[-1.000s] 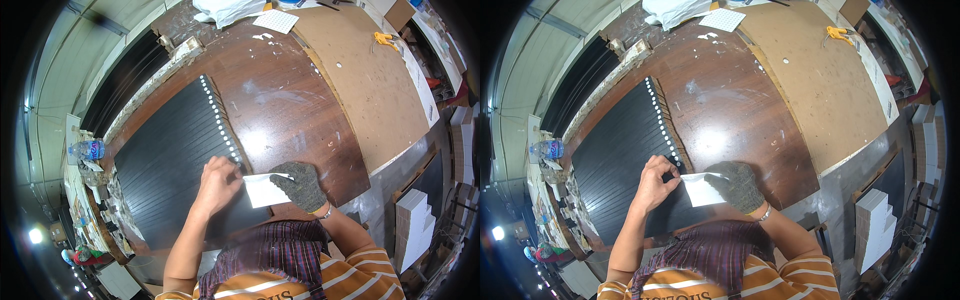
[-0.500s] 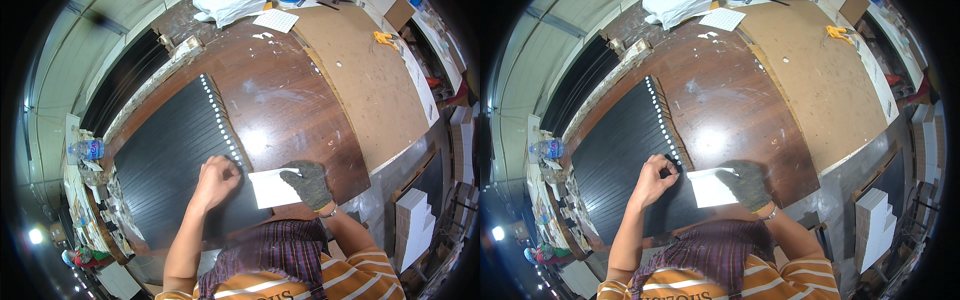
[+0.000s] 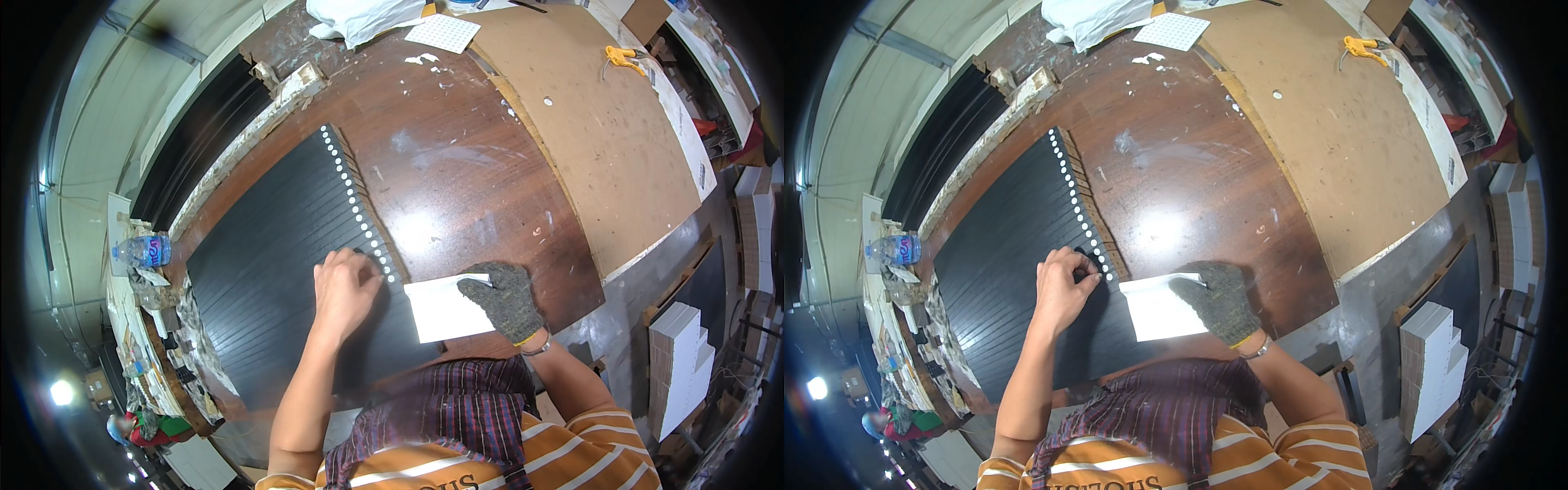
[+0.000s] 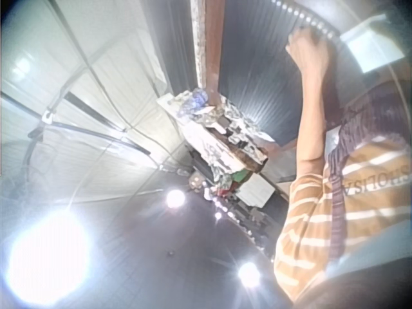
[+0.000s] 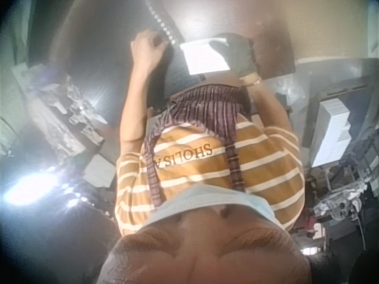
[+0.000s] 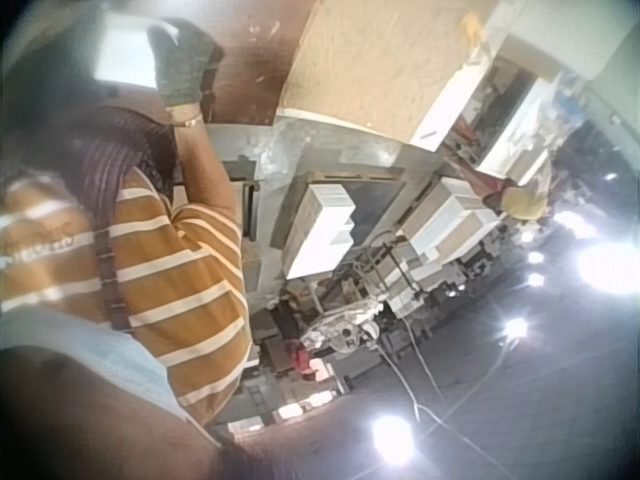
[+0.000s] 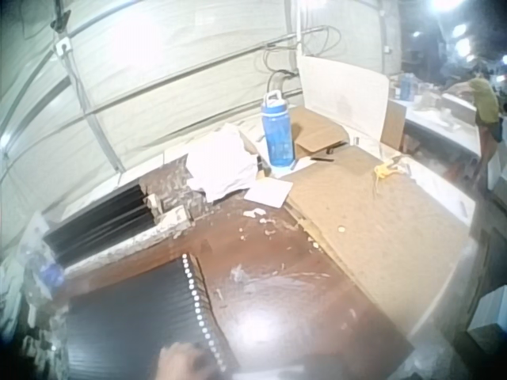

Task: The person applies small white adhesive dots along the edge of a black rectangular panel using a sheet of dots and gloved hands. They then wipe the panel with a cloth and move it to a stack of similar panels.

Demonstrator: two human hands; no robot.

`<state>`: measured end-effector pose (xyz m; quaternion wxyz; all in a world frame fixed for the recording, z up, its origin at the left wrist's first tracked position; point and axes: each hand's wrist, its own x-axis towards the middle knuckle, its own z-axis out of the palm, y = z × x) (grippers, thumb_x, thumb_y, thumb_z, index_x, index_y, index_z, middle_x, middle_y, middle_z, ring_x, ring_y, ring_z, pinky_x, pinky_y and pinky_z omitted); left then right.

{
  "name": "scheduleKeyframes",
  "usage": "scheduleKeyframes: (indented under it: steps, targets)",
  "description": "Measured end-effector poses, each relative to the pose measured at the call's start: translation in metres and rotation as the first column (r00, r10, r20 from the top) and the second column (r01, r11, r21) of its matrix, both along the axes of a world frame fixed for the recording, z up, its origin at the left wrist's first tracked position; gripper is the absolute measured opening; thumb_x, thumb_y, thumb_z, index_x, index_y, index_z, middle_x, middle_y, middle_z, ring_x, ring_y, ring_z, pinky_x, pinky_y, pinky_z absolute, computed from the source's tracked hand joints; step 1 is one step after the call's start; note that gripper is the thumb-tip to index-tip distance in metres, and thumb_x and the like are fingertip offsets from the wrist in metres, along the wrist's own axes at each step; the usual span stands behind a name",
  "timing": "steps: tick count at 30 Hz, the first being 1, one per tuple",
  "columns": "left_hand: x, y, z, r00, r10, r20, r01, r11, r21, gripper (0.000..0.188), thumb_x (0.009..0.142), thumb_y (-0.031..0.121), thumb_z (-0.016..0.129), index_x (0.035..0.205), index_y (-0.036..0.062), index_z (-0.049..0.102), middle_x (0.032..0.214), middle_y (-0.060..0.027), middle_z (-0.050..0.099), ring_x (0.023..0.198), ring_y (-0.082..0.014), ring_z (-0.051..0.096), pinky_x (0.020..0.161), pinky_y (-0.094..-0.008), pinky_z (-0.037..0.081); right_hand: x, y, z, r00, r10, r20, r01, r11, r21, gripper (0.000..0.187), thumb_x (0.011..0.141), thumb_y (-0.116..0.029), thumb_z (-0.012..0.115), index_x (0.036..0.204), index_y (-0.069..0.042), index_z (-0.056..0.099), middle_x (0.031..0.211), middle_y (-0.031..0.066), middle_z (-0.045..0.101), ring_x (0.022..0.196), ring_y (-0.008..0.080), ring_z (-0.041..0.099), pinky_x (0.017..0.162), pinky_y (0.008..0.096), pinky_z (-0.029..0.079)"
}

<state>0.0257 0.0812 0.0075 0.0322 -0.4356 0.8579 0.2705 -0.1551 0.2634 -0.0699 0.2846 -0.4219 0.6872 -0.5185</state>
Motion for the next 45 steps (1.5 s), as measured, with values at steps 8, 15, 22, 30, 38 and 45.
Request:
scheduleKeyframes:
  steps: [8, 15, 22, 30, 38, 45]
  targets:
    - [0.004, 0.025, 0.013, 0.908, 0.202, -0.367, -0.088, 0.948, 0.305, 0.018, 0.080, 0.008, 0.078, 0.090, -0.0029, 0.070, 0.083, -0.0114, 0.070, 0.075, -0.0235, 0.065, 0.076, -0.0356, 0.051, 0.000, -0.012, 0.020, 0.943, -0.099, 0.318, 0.086, 0.995, 0.054, 0.027, 0.087, -0.014, 0.080, 0.108, 0.001, 0.072, 0.100, 0.0085, 0.072, 0.090, 0.0129, 0.067, 0.076, 0.0278, 0.056]
    - [-0.017, 0.052, 0.036, 0.830, -0.219, -0.513, 0.082, 0.958, -0.276, 0.022, 0.069, -0.003, 0.077, 0.090, -0.0020, 0.070, 0.083, -0.0120, 0.069, 0.077, -0.0279, 0.066, 0.069, -0.0369, 0.053, 0.028, -0.021, 0.055, 0.989, 0.083, 0.121, -0.051, 0.969, -0.241, 0.064, 0.087, -0.030, 0.082, 0.138, -0.002, 0.055, 0.123, 0.0128, 0.064, 0.112, 0.0230, 0.063, 0.092, 0.0365, 0.055]
    - [-0.011, 0.043, 0.058, 0.824, -0.252, -0.507, 0.071, 0.934, -0.349, 0.046, 0.069, 0.001, 0.077, 0.114, -0.0023, 0.068, 0.111, -0.0154, 0.069, 0.105, -0.0315, 0.063, 0.090, -0.0413, 0.052, 0.017, -0.016, 0.057, 0.973, 0.132, 0.188, -0.113, 0.988, -0.105, 0.035, 0.089, -0.014, 0.073, 0.120, 0.000, 0.067, 0.104, 0.0132, 0.071, 0.089, 0.0197, 0.068, 0.077, 0.0337, 0.055]
    - [0.010, 0.034, 0.042, 0.866, 0.187, -0.463, -0.051, 0.955, 0.292, 0.026, 0.077, 0.006, 0.084, 0.100, -0.0042, 0.075, 0.088, -0.0130, 0.073, 0.078, -0.0186, 0.068, 0.072, -0.0300, 0.053, 0.014, -0.015, 0.061, 0.913, 0.084, 0.400, -0.060, 0.996, -0.071, 0.027, 0.085, -0.008, 0.078, 0.109, 0.003, 0.073, 0.099, 0.0101, 0.074, 0.087, 0.0137, 0.069, 0.074, 0.0282, 0.057]
    - [0.016, 0.031, 0.039, 0.872, 0.212, -0.442, -0.072, 0.947, 0.312, 0.014, 0.083, 0.006, 0.082, 0.090, -0.0044, 0.078, 0.078, -0.0106, 0.074, 0.071, -0.0116, 0.067, 0.065, -0.0261, 0.052, 0.013, -0.020, 0.063, 0.982, 0.154, 0.109, -0.142, 0.984, -0.106, 0.020, 0.084, -0.008, 0.079, 0.099, 0.003, 0.074, 0.090, 0.0095, 0.074, 0.080, 0.0126, 0.068, 0.069, 0.0288, 0.055]
    - [0.018, 0.031, 0.038, 0.880, 0.184, -0.438, -0.032, 0.943, 0.332, 0.018, 0.084, 0.010, 0.081, 0.094, -0.0044, 0.078, 0.079, -0.0119, 0.074, 0.070, -0.0131, 0.067, 0.065, -0.0280, 0.052, 0.016, -0.019, 0.056, 0.980, 0.115, 0.164, -0.101, 0.991, -0.090, 0.017, 0.086, -0.008, 0.078, 0.096, 0.005, 0.073, 0.083, 0.0092, 0.073, 0.072, 0.0130, 0.067, 0.064, 0.0287, 0.054]
